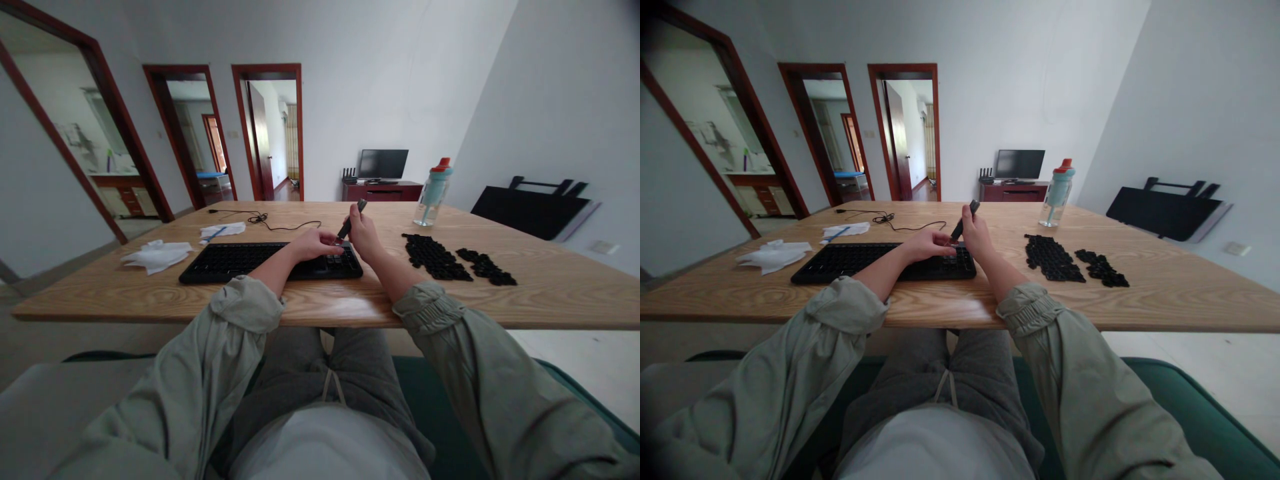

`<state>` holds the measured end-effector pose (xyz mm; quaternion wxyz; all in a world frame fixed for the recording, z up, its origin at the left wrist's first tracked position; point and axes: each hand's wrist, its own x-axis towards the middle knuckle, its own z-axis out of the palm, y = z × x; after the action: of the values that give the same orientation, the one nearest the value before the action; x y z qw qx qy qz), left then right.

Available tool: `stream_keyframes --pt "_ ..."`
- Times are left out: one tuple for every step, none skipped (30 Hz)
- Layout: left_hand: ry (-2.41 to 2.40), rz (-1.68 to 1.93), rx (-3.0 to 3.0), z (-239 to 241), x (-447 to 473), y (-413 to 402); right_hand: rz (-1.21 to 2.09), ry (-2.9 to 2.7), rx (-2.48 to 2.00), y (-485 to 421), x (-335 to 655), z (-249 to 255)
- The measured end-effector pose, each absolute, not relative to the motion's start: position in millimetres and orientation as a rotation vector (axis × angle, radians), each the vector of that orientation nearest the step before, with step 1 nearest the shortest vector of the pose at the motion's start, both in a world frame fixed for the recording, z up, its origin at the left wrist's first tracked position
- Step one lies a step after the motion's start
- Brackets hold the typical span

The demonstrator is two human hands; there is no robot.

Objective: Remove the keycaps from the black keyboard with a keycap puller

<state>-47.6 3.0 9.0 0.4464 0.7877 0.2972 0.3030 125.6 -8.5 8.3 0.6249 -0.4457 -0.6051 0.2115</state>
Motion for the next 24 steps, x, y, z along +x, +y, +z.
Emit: stream_keyframes --pt "0.720 0.755 1.958 7.9 -47.7 4.7 0.480 -1.392 -1.028 -8.9 125.6 8.5" --pt "0.705 0.759 1.966 6.9 -48.0 6.3 0.477 -1.393 -1.034 -9.4 125.7 8.7" --pt "0.697 0.764 1.974 6.1 -48.3 7.6 0.474 -1.393 -1.040 -9.8 125.8 8.9" --pt "0.695 0.766 1.982 5.4 -48.7 8.5 0.472 -1.392 -1.043 -10.1 126.0 9.0" --pt "0.698 0.768 1.989 5.0 -49.2 9.1 0.473 -1.391 -1.042 -10.3 126.1 9.0" --pt "0.703 0.770 1.993 4.7 -49.5 9.2 0.473 -1.389 -1.037 -10.3 126.2 9.0" --pt "0.707 0.773 1.994 4.5 -49.6 9.0 0.474 -1.389 -1.032 -10.3 126.3 8.9" --pt "0.705 0.777 1.994 4.4 -49.7 8.5 0.474 -1.390 -1.028 -10.3 126.4 8.9" --pt "0.701 0.780 1.991 4.3 -49.5 7.9 0.475 -1.392 -1.026 -10.4 126.4 8.8" --pt "0.698 0.783 1.984 4.4 -49.2 7.0 0.478 -1.393 -1.028 -10.4 126.4 8.7" --pt "0.696 0.782 1.977 4.5 -48.9 6.2 0.483 -1.393 -1.031 -10.6 126.4 8.7" --pt "0.697 0.780 1.969 4.7 -48.6 5.4 0.488 -1.392 -1.033 -10.8 126.4 8.8" --pt "0.701 0.780 1.962 5.0 -48.3 4.7 0.493 -1.393 -1.034 -10.9 126.4 8.9" --pt "0.707 0.780 1.955 5.4 -48.2 4.2 0.495 -1.397 -1.033 -11.1 126.4 9.0" --pt "0.714 0.783 1.950 5.9 -48.2 3.9 0.494 -1.402 -1.033 -11.2 126.5 9.1" --pt "0.721 0.788 1.946 6.4 -48.3 3.9 0.489 -1.407 -1.034 -11.2 126.6 9.2" --pt "0.726 0.794 1.943 6.9 -48.5 4.0 0.483 -1.411 -1.037 -11.2 126.8 9.3" --pt "0.729 0.802 1.939 7.3 -48.8 4.3 0.479 -1.411 -1.040 -11.3 126.9 9.4" --pt "0.728 0.808 1.936 7.6 -49.1 4.6 0.478 -1.408 -1.042 -11.3 127.1 9.5" --pt "0.725 0.812 1.933 7.8 -49.3 5.0 0.480 -1.404 -1.043 -11.3 127.2 9.6" --pt "0.722 0.813 1.932 7.9 -49.6 5.3 0.485 -1.404 -1.043 -11.3 127.3 9.6" --pt "0.719 0.812 1.932 8.0 -49.7 5.6 0.490 -1.405 -1.042 -11.3 127.5 9.7" --pt "0.720 0.811 1.933 8.1 -49.9 5.9 0.495 -1.406 -1.042 -11.2 127.6 9.8" --pt "0.723 0.807 1.937 8.3 -50.2 6.4 0.497 -1.406 -1.043 -11.2 127.7 9.9"
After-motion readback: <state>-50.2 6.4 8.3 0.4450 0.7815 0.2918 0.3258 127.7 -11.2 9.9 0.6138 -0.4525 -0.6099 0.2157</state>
